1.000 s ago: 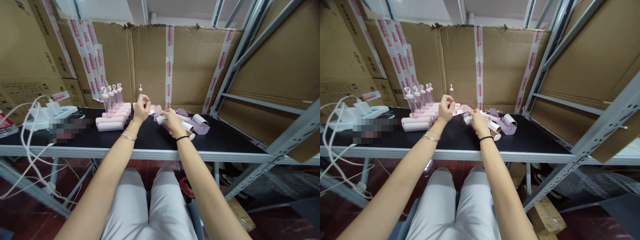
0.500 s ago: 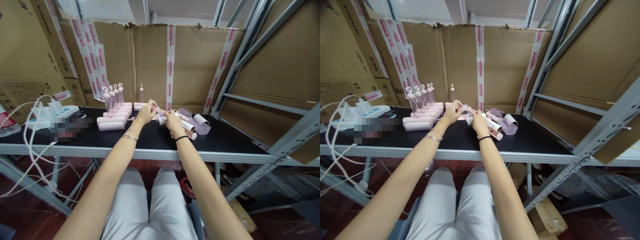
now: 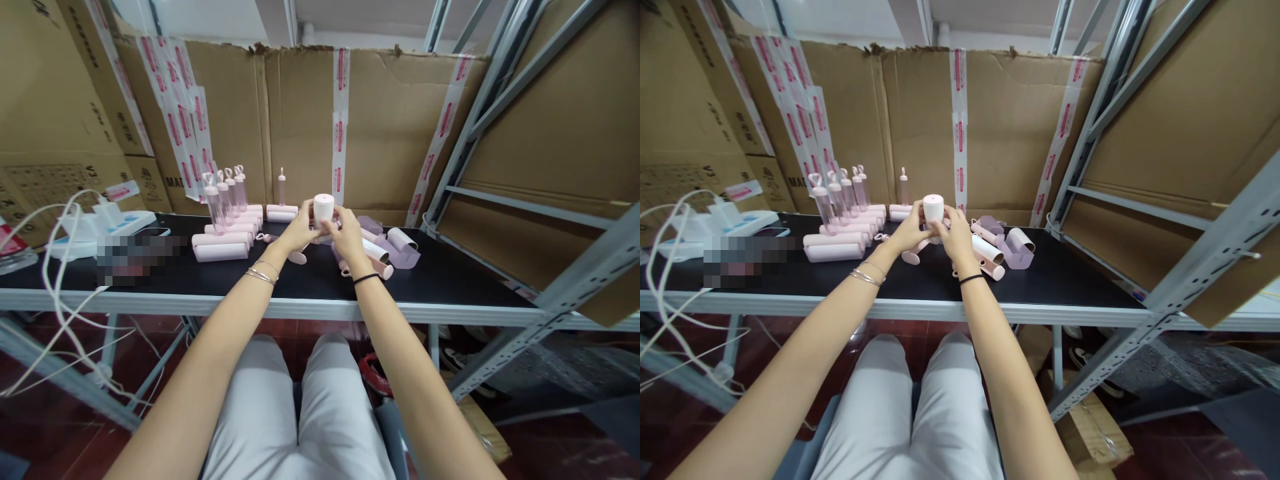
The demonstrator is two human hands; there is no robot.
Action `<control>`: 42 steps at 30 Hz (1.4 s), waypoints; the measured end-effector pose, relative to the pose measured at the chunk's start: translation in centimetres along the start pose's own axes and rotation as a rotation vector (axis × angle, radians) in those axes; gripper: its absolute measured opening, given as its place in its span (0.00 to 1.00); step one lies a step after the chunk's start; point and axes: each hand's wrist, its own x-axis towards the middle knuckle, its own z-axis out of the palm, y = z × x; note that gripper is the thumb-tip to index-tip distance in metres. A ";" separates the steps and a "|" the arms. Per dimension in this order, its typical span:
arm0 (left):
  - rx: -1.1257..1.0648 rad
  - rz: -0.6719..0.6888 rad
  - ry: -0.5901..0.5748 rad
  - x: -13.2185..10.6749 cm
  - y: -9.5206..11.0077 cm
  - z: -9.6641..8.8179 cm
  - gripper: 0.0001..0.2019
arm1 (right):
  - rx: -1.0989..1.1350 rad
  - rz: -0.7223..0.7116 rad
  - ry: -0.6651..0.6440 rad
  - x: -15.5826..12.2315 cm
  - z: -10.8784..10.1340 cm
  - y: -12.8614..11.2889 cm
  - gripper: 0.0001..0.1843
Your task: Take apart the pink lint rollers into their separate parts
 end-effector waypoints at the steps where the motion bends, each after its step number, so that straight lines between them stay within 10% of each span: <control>1: 0.025 -0.008 0.024 0.0 0.0 -0.1 0.37 | -0.012 0.028 0.000 -0.1 0.0 0.0 0.19; 12: 0.585 -0.098 -0.056 -0.5 1.0 -1.0 0.34 | -0.172 0.138 -0.086 -0.3 -0.1 -0.1 0.17; 42: 0.716 -0.100 -0.167 -0.6 1.4 -1.2 0.35 | -0.423 0.203 -0.179 -0.4 -0.3 -0.1 0.17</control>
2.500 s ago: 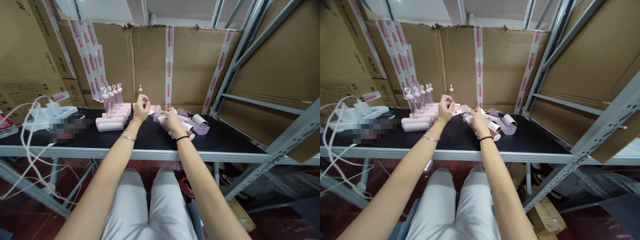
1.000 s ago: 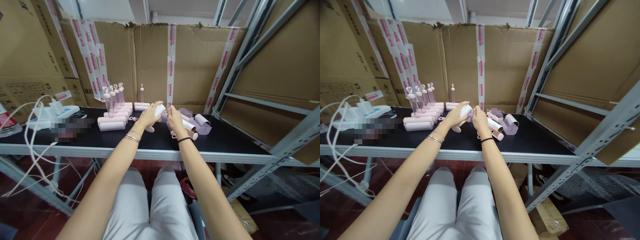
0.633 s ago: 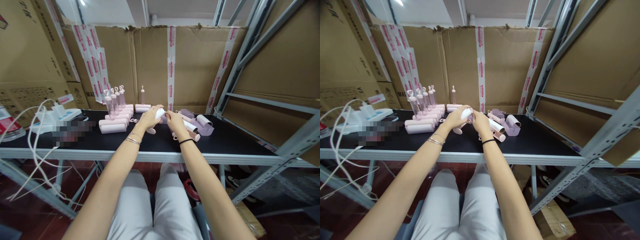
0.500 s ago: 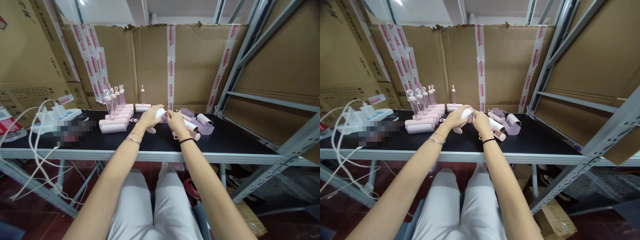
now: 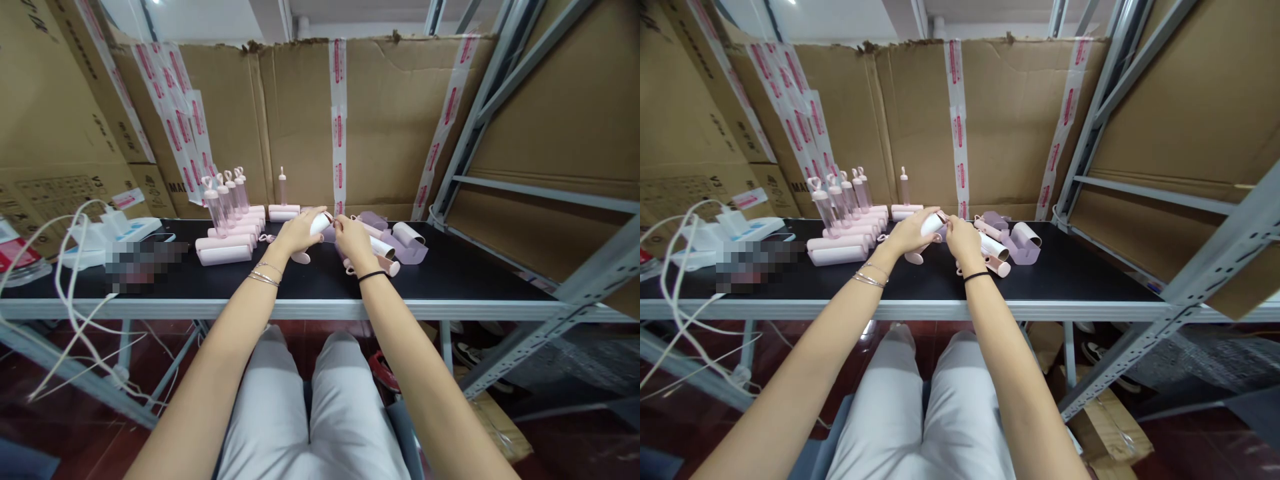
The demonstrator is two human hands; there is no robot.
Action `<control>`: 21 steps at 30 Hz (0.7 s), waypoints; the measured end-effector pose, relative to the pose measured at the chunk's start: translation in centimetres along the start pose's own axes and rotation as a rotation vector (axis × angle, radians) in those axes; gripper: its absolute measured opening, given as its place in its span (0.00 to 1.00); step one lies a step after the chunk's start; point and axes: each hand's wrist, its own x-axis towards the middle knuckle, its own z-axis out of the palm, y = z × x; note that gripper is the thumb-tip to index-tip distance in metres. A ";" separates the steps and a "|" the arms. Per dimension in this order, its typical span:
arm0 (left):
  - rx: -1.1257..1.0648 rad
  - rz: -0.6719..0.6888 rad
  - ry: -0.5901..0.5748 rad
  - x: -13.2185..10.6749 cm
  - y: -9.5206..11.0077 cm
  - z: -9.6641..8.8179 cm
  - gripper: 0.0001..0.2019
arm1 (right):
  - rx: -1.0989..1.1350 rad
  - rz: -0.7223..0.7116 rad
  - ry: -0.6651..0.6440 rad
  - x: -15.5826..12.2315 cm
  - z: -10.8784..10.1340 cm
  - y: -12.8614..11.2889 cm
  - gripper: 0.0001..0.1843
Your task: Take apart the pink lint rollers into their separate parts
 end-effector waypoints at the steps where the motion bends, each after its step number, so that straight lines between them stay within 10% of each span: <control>1: 0.006 -0.006 -0.010 0.0 0.0 0.0 0.36 | -0.011 0.011 0.001 0.1 0.0 0.1 0.17; 16: -0.225 -0.281 0.295 -0.2 0.0 -0.2 0.31 | 0.025 -0.041 -0.072 0.1 1.3 0.9 0.21; 21: -0.631 -0.353 0.585 1.1 -0.8 0.5 0.27 | 0.145 -0.198 -0.042 -0.2 0.6 -0.1 0.21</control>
